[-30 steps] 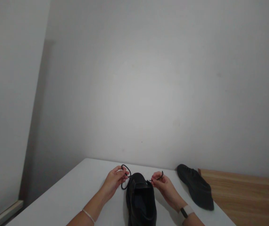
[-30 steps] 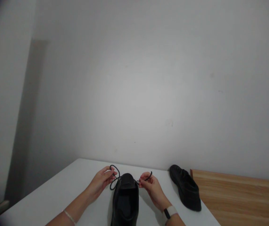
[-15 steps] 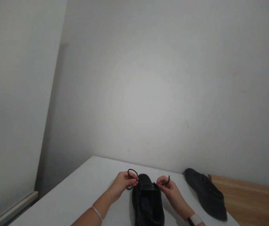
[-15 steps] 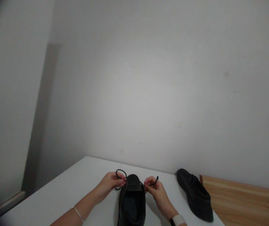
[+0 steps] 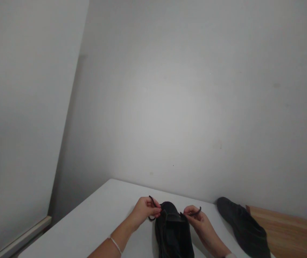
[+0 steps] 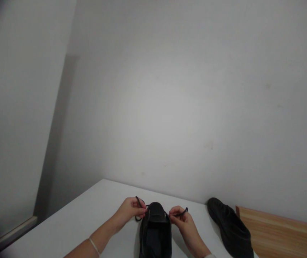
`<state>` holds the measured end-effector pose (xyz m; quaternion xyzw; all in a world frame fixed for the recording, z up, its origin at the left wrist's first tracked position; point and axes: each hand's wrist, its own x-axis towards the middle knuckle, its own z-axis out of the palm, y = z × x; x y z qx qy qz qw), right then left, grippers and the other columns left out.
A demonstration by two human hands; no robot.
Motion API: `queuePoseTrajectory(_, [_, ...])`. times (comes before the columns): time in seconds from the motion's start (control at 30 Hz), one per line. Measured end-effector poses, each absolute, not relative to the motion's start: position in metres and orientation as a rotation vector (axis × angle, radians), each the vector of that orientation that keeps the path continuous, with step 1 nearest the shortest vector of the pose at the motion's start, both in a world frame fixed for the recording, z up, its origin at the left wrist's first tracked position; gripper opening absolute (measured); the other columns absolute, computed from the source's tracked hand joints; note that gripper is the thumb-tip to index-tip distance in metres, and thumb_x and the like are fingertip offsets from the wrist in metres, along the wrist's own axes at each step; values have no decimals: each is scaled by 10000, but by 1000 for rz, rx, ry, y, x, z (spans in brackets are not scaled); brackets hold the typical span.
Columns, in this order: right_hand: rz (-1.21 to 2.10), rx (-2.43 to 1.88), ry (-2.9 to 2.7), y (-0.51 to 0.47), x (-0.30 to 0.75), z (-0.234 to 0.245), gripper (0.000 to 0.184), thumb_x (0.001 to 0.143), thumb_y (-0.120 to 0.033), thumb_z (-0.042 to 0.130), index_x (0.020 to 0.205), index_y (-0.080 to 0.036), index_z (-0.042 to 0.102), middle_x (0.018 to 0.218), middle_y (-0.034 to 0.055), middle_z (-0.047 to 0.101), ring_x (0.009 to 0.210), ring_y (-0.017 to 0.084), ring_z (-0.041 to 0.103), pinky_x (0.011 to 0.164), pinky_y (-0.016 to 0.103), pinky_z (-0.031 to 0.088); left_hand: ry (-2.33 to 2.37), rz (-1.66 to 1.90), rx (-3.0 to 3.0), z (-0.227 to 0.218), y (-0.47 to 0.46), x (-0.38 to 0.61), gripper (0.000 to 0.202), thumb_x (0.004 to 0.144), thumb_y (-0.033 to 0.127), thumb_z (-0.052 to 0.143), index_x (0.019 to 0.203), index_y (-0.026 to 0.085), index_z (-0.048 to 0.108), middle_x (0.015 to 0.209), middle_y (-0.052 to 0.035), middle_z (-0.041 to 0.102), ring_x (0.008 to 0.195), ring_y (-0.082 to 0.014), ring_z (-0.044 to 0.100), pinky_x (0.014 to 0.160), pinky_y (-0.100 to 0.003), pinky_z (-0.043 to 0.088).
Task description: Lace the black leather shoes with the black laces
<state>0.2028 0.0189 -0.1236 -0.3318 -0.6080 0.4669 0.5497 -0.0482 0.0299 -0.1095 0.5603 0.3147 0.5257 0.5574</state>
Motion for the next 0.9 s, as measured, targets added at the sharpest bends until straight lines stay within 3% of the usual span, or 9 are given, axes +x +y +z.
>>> queuePoseTrajectory(0.2, [1054,-807,-1457,18,201,-124,205,666,-323,754,760,-179,642,725,10,624,707,167,546,666,270,391,761,1290,1352,-112,34,-44,378,481,359,855,667,105,646,591,-40,680,560,-158,624,594,-292,485])
queuePoseTrajectory(0.53, [1013,-850,-1512,14,196,-113,271,641,-380,766,753,-167,643,699,17,623,693,171,572,652,274,418,792,1294,1461,-116,34,-41,270,521,238,812,688,120,636,515,25,607,472,-109,553,484,-224,392])
queuePoseTrajectory(0.77, [1005,-975,-1475,22,197,-123,360,608,-475,753,630,-178,550,526,-47,494,446,120,476,432,240,364,835,1227,1469,-119,36,-40,295,511,326,808,605,124,614,455,42,558,403,-82,474,422,-209,327])
queuePoseTrajectory(0.9, [1077,-901,-1516,14,198,-119,257,679,-397,729,738,-166,631,630,-4,592,595,143,554,562,251,420,800,1146,1458,-115,32,-43,342,522,384,802,654,102,661,509,5,611,456,-100,527,490,-233,395])
